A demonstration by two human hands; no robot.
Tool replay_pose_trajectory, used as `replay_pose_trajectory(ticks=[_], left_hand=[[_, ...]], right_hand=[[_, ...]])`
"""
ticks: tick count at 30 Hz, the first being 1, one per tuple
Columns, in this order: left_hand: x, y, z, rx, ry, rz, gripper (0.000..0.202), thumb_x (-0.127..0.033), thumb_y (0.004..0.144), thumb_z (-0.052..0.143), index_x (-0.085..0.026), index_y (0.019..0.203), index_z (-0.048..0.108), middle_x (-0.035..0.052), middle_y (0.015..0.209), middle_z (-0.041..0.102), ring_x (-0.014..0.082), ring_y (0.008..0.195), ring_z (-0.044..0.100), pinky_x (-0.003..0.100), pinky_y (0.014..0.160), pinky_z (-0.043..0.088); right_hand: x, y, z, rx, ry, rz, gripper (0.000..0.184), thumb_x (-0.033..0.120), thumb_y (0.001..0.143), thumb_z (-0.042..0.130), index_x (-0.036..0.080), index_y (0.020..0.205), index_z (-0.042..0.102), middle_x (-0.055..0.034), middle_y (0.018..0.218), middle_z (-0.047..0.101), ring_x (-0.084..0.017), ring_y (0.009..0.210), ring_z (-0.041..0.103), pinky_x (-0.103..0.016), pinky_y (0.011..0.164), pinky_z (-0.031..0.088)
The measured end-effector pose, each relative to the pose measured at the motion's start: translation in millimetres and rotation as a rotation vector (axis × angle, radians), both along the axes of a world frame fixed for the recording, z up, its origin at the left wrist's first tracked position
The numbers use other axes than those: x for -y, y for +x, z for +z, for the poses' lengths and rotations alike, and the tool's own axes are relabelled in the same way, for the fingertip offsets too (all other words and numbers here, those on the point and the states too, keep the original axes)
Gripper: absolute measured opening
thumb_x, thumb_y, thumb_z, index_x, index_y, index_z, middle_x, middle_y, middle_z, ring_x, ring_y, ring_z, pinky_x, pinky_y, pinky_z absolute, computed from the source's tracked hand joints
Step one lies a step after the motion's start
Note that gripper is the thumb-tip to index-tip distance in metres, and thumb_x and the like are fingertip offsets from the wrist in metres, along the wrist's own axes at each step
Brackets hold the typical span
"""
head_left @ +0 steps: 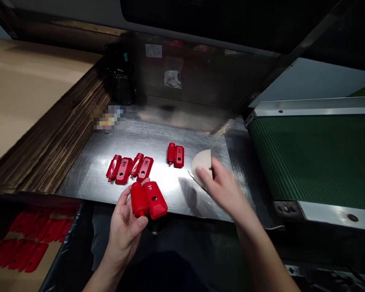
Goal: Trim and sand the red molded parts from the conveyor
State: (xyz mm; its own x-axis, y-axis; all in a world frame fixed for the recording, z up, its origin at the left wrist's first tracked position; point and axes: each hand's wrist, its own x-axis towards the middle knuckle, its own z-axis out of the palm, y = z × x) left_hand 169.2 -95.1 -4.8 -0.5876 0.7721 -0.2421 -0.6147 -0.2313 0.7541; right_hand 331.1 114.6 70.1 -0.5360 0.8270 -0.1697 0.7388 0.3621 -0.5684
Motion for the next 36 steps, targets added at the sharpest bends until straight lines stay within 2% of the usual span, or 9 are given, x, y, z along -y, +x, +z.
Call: replay_pose_trajectory(ticks=[1, 3, 6, 9, 12, 17, 22, 27, 36], left_hand=[[0, 0, -1.4, -0.030, -0.008, 0.019, 0.084, -0.020, 0.078, 0.099, -0.025, 0.149, 0.054, 0.0181, 0.154, 0.067, 0.0353, 0.140, 0.067, 0.038, 0.109, 0.062], [-2, -1, -2.0, -0.098, -0.025, 0.052, 0.088, -0.015, 0.073, 0.101, -0.025, 0.147, 0.055, 0.0158, 0.147, 0.072, 0.0315, 0.133, 0.072, 0.032, 0.105, 0.064], [-6, 1, 4.1, -0.238, -0.056, 0.109, 0.088, -0.007, 0.065, 0.101, -0.026, 0.140, 0.058, 0.0103, 0.137, 0.077, 0.0238, 0.118, 0.081, 0.023, 0.097, 0.065], [-8, 2, 13.0, -0.377, -0.102, 0.153, 0.088, -0.003, 0.061, 0.101, -0.028, 0.134, 0.059, 0.0073, 0.133, 0.078, 0.0217, 0.112, 0.082, 0.021, 0.091, 0.066], [-6, 3, 17.8, -0.428, -0.144, 0.195, 0.091, -0.005, 0.056, 0.102, -0.028, 0.133, 0.058, 0.0062, 0.130, 0.077, 0.0228, 0.109, 0.082, 0.020, 0.086, 0.067], [-3, 4, 19.3, -0.363, -0.203, 0.214, 0.091, -0.013, 0.060, 0.104, -0.031, 0.135, 0.055, 0.0060, 0.137, 0.072, 0.0234, 0.118, 0.078, 0.023, 0.094, 0.065], [-1, 2, 18.6, -0.391, -0.209, 0.219, 0.094, -0.013, 0.057, 0.105, -0.030, 0.134, 0.055, 0.0070, 0.136, 0.073, 0.0261, 0.116, 0.078, 0.026, 0.093, 0.066], [1, -2, 16.0, -0.411, -0.196, 0.188, 0.093, -0.010, 0.057, 0.104, -0.031, 0.132, 0.055, 0.0055, 0.133, 0.072, 0.0261, 0.115, 0.079, 0.025, 0.090, 0.066], [1, 0, 19.1, -0.370, -0.226, 0.216, 0.093, -0.013, 0.056, 0.105, -0.030, 0.132, 0.056, 0.0074, 0.140, 0.071, 0.0256, 0.117, 0.078, 0.025, 0.094, 0.065]], right_hand=[[23, 2, 8.5, -0.054, -0.053, 0.043, 0.034, 0.057, 0.111, 0.040, 0.026, 0.107, 0.056, -0.0019, 0.095, 0.074, -0.021, 0.075, 0.069, -0.029, 0.064, 0.047], [63, 1, 20.6, -0.175, -0.182, 0.170, 0.027, 0.050, 0.110, 0.043, 0.026, 0.105, 0.054, 0.0015, 0.081, 0.071, -0.019, 0.065, 0.065, -0.029, 0.059, 0.042], [93, -8, 24.1, -0.184, -0.205, 0.244, 0.015, 0.038, 0.108, 0.044, 0.026, 0.102, 0.050, 0.0077, 0.060, 0.055, -0.017, 0.047, 0.051, -0.030, 0.051, 0.028], [95, -16, 18.3, -0.142, -0.145, 0.234, 0.011, 0.034, 0.105, 0.042, 0.026, 0.102, 0.048, 0.0079, 0.058, 0.051, -0.019, 0.044, 0.050, -0.030, 0.050, 0.023], [91, -20, 13.9, -0.128, -0.129, 0.269, 0.011, 0.033, 0.104, 0.041, 0.025, 0.101, 0.048, 0.0077, 0.056, 0.048, -0.019, 0.043, 0.049, -0.030, 0.049, 0.021], [92, -24, 11.9, -0.115, -0.135, 0.267, 0.013, 0.036, 0.103, 0.041, 0.025, 0.101, 0.048, 0.0064, 0.057, 0.050, -0.020, 0.044, 0.053, -0.030, 0.049, 0.021], [95, -29, 12.9, -0.129, -0.138, 0.257, 0.011, 0.034, 0.102, 0.041, 0.025, 0.100, 0.048, 0.0069, 0.056, 0.048, -0.020, 0.043, 0.051, -0.029, 0.048, 0.022], [95, -30, 14.4, -0.108, -0.157, 0.263, 0.014, 0.035, 0.101, 0.040, 0.025, 0.102, 0.048, 0.0064, 0.056, 0.049, -0.020, 0.044, 0.051, -0.030, 0.048, 0.022], [96, -31, 14.2, -0.097, -0.172, 0.272, 0.019, 0.037, 0.101, 0.039, 0.023, 0.105, 0.051, 0.0049, 0.058, 0.050, -0.022, 0.045, 0.054, -0.031, 0.050, 0.022]])
